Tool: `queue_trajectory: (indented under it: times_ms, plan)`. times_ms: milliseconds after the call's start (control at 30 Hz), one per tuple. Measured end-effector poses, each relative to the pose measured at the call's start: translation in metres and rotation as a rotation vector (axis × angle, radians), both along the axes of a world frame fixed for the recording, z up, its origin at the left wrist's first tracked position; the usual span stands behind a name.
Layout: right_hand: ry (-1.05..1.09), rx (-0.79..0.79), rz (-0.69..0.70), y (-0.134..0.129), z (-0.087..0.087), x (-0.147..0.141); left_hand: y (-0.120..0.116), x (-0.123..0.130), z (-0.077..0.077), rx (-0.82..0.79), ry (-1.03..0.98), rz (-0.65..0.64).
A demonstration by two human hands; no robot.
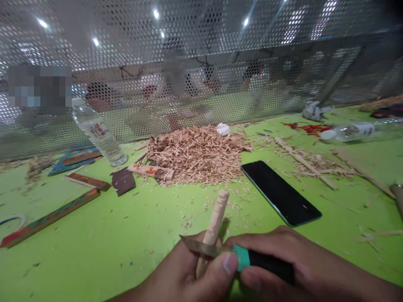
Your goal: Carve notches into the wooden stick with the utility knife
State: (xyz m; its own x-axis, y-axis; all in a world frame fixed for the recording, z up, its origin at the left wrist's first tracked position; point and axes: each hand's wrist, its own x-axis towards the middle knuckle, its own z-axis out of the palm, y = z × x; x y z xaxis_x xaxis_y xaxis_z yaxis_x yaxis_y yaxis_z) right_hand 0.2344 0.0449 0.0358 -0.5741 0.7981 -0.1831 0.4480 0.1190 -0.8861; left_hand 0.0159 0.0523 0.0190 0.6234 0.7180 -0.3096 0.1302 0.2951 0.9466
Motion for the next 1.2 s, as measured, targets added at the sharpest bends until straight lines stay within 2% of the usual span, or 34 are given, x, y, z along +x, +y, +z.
queue_trajectory:
  times_ms: [133,300,567,833,1033,1200]
  plan:
    - [-0.022,0.008,-0.035,0.000,-0.003,0.003,0.001,0.004,0.000,0.039,0.001,0.028]
    - [-0.034,-0.005,-0.024,0.003,-0.002,0.007,0.000,0.005,-0.003,-0.011,0.011,0.070]
    - [-0.081,-0.042,-0.048,0.002,0.000,0.009,-0.004,0.004,-0.009,0.022,0.154,0.126]
    - [-0.191,-0.002,-0.079,0.001,-0.002,0.009,-0.002,0.007,-0.014,0.005,0.061,0.210]
    - [-0.099,-0.040,-0.087,0.003,-0.004,0.008,0.000,0.008,-0.014,-0.032,-0.007,0.183]
    - [-0.005,-0.116,-0.035,0.005,-0.006,0.006,-0.002,0.002,-0.012,-0.083,-0.077,0.060]
